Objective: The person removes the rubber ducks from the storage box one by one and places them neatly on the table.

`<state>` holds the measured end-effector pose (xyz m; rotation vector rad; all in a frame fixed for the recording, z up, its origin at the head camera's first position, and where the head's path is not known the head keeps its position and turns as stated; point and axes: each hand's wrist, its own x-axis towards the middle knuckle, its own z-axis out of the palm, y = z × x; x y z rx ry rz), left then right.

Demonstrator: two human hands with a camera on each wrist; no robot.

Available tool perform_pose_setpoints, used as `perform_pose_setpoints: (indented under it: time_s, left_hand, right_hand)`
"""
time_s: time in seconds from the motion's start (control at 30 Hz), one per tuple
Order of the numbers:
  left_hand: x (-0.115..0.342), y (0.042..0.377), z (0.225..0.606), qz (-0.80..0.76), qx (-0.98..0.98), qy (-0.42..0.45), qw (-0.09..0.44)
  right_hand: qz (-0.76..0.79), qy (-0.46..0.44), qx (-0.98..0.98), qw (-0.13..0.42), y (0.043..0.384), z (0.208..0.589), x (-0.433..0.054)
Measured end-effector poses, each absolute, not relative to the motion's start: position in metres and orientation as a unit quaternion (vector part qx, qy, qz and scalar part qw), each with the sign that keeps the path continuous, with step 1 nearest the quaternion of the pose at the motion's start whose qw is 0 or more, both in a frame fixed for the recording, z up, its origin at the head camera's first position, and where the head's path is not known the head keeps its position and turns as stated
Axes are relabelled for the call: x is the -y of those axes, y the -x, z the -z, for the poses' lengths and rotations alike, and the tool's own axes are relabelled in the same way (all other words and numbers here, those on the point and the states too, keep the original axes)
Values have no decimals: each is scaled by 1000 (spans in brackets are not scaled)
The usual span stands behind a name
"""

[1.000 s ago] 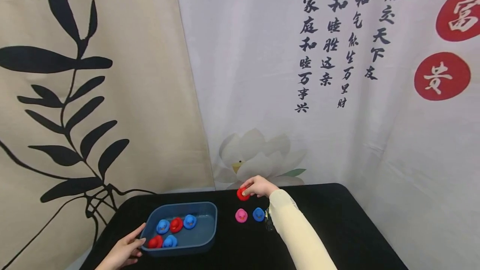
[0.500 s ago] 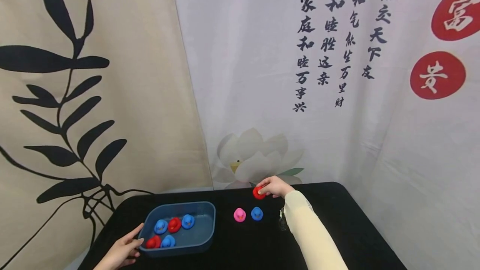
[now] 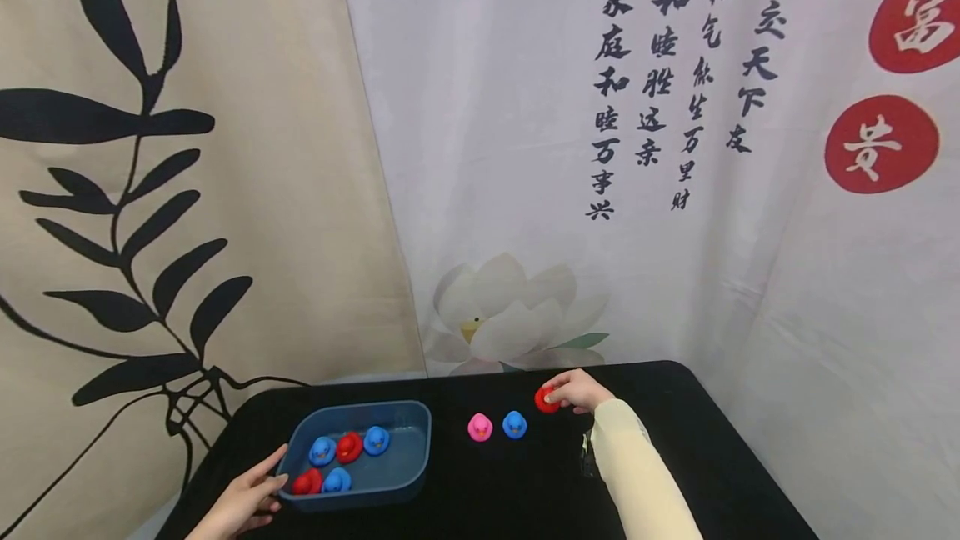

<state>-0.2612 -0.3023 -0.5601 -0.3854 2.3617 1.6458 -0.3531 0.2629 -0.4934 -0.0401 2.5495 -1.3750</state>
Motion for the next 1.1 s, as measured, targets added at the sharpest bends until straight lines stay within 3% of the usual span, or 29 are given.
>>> perform_pose_setpoints:
  time_s: [0.53, 1.1]
  left_hand:
    - [295, 260, 558, -572, -801, 136, 114]
    - [298, 258, 557, -569, -802, 146, 105]
  right_hand:
    - [483, -19, -869, 106, 343, 542, -279]
    - [487, -1, -866, 111, 351, 550, -266]
